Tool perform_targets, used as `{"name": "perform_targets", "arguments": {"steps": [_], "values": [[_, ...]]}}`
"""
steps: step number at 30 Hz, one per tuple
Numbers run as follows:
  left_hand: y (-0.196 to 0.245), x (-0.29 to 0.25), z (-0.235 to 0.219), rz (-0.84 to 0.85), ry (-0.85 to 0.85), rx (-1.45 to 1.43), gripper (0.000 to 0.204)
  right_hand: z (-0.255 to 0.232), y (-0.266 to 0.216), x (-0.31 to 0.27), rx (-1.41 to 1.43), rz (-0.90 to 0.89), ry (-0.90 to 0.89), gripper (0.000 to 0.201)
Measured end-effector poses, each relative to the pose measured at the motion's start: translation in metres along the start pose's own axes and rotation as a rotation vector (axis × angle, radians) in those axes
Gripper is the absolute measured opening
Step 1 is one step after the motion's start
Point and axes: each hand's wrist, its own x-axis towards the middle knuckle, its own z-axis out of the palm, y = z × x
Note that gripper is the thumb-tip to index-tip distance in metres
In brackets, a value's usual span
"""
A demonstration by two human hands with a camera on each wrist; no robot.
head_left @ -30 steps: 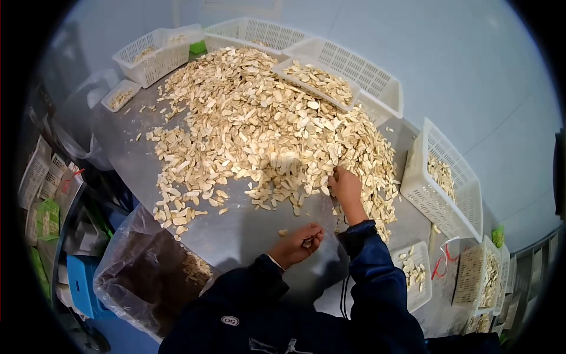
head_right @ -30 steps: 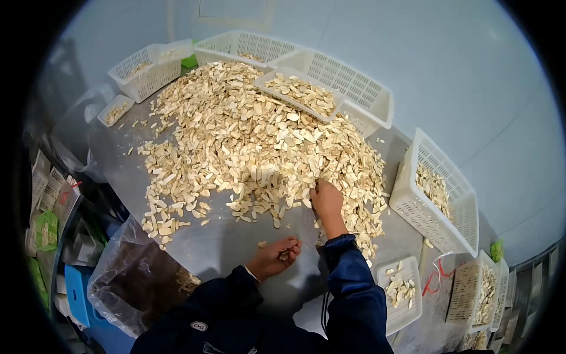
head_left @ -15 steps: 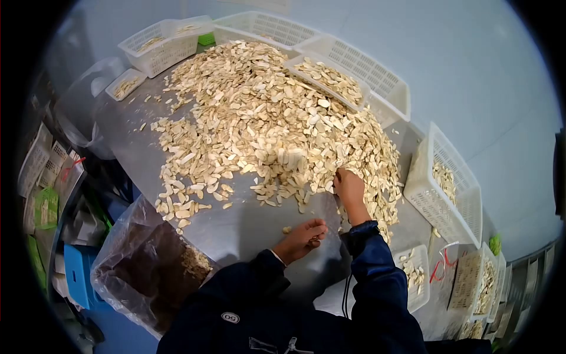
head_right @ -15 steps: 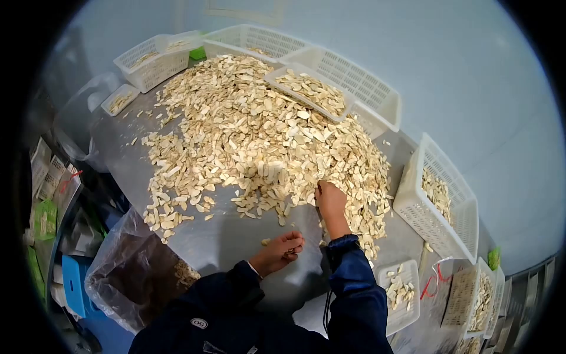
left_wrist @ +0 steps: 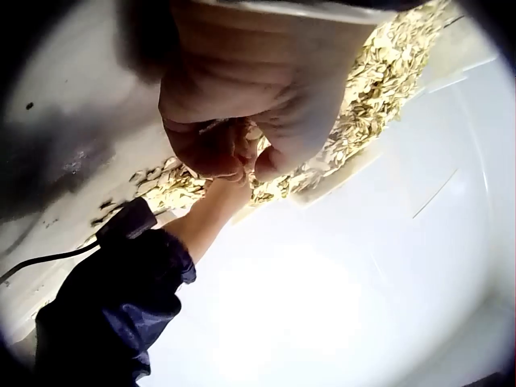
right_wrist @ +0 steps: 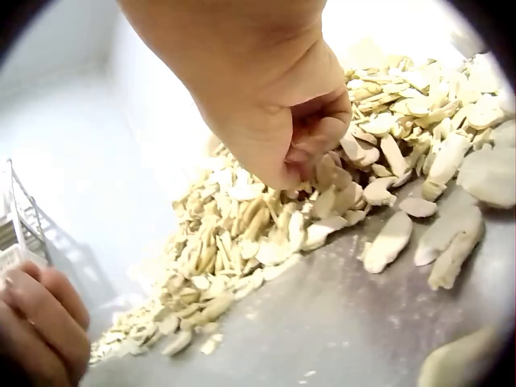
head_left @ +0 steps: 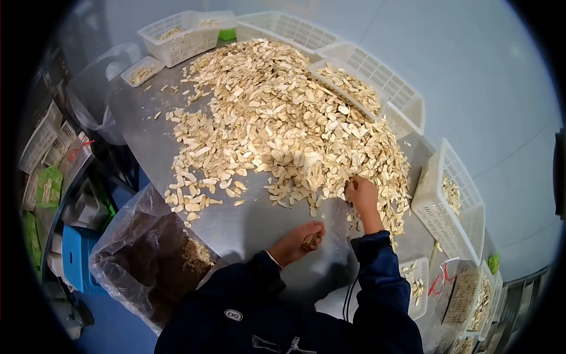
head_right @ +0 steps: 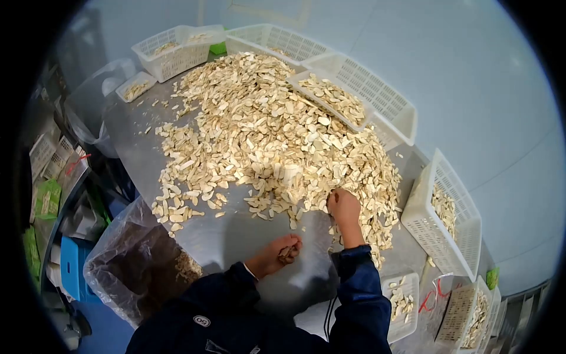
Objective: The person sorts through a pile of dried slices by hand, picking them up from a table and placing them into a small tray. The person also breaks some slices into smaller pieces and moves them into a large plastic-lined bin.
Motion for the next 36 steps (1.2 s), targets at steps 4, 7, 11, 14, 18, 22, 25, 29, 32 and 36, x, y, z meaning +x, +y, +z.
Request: {"name": "perform_targets", "arguments": {"steps": [4, 7, 11, 14, 18, 22, 25, 29, 32, 36], "values": [[0.01, 0.0, -0.009, 0.076, 0.038, -0.048, 0.026, -0.026, -0.012, -0.014, 0.499, 0.061, -0.432, 0.018], [0.023, -0.009, 0.006, 0.086, 0.107, -0.068, 0.027, -0.066, -0.068, -0.011, 0.718, 0.087, -0.904, 0.023], [0.009, 0.004, -0.02, 0.081, -0.036, 0.1, 0.028, -0.014, -0.097, 0.017, 0.452, -0.154, -0.354, 0.022], [0.007, 0.007, -0.025, -0.052, -0.038, 0.161, 0.029, 0.02, -0.124, 0.051, 0.268, -0.441, -0.05, 0.028], [0.008, -0.001, -0.006, -0.054, 0.12, 0.153, 0.042, 0.046, -0.149, 0.082, 0.18, -0.614, 0.111, 0.038], [0.009, 0.001, -0.01, -0.012, 0.011, 0.303, 0.049, 0.064, -0.16, 0.097, 0.078, -0.587, 0.159, 0.046], [0.009, 0.003, -0.017, -0.047, -0.093, 0.189, 0.045, 0.065, -0.164, 0.086, 0.037, -0.541, 0.064, 0.048], [-0.001, 0.001, -0.014, -0.046, -0.091, 0.34, 0.04, 0.053, -0.15, 0.056, 0.033, -0.581, -0.115, 0.045], [0.013, -0.014, -0.007, -0.154, -0.308, 0.331, 0.034, 0.035, -0.13, 0.027, -0.001, -0.646, -0.282, 0.038], [0.019, -0.025, 0.009, -0.234, -0.325, 0.414, 0.028, -0.008, -0.124, 0.017, 0.375, -0.488, -0.582, 0.021]]}}
